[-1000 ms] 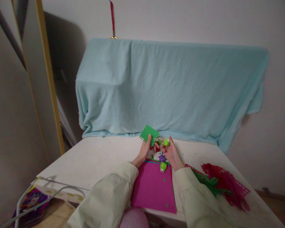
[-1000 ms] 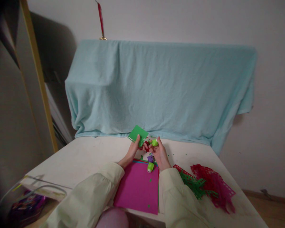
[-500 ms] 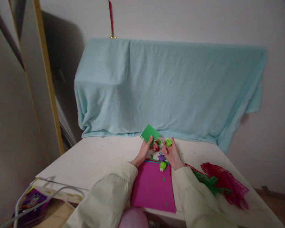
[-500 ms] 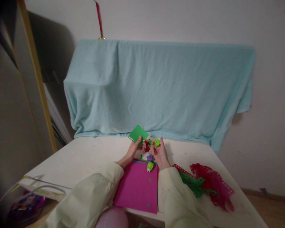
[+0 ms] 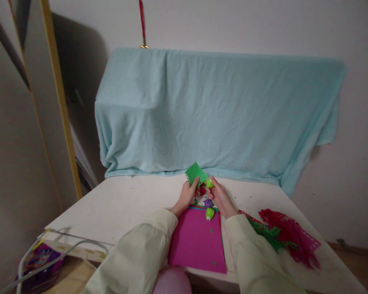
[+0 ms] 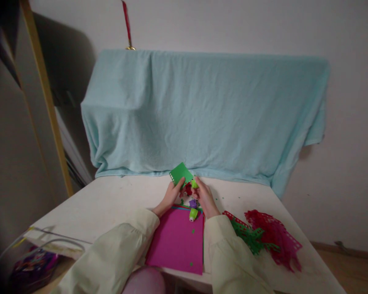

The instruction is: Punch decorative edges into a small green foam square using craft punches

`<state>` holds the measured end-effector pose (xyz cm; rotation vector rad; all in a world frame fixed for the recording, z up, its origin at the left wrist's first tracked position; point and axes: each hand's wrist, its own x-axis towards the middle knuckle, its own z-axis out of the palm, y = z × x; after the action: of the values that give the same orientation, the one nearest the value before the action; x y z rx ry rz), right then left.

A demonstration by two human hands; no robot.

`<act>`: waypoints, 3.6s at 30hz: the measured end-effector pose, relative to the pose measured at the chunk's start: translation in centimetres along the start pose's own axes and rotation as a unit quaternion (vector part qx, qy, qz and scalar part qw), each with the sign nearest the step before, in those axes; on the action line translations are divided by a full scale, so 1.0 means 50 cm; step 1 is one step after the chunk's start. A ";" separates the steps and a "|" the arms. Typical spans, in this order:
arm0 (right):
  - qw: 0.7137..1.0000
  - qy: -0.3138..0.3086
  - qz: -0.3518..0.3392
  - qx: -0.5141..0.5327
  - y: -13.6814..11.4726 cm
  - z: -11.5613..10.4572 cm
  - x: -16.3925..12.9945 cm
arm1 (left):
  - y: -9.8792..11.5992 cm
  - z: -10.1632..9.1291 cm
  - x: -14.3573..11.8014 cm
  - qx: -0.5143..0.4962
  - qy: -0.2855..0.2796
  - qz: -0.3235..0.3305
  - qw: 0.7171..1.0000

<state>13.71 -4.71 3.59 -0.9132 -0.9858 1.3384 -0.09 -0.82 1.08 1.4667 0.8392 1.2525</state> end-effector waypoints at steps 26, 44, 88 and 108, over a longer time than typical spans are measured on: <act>0.995 0.018 -0.031 -0.095 0.015 -0.008 0.000 | -0.002 0.003 -0.002 0.038 0.014 0.003 0.999; 0.991 0.018 -0.058 -0.121 0.008 -0.002 -0.007 | 0.001 0.000 -0.001 0.067 0.003 0.026 0.997; 0.996 -0.030 -0.022 -0.083 0.016 -0.002 -0.005 | 0.012 0.012 -0.003 -0.123 -0.146 -0.005 0.982; 0.995 -0.031 -0.044 -0.087 0.010 0.009 -0.011 | 0.018 0.009 -0.002 -0.078 -0.125 0.007 0.989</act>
<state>13.13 -5.27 3.26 -0.9515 -1.1920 1.2275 0.24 -1.25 1.91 1.4675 0.5523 1.0896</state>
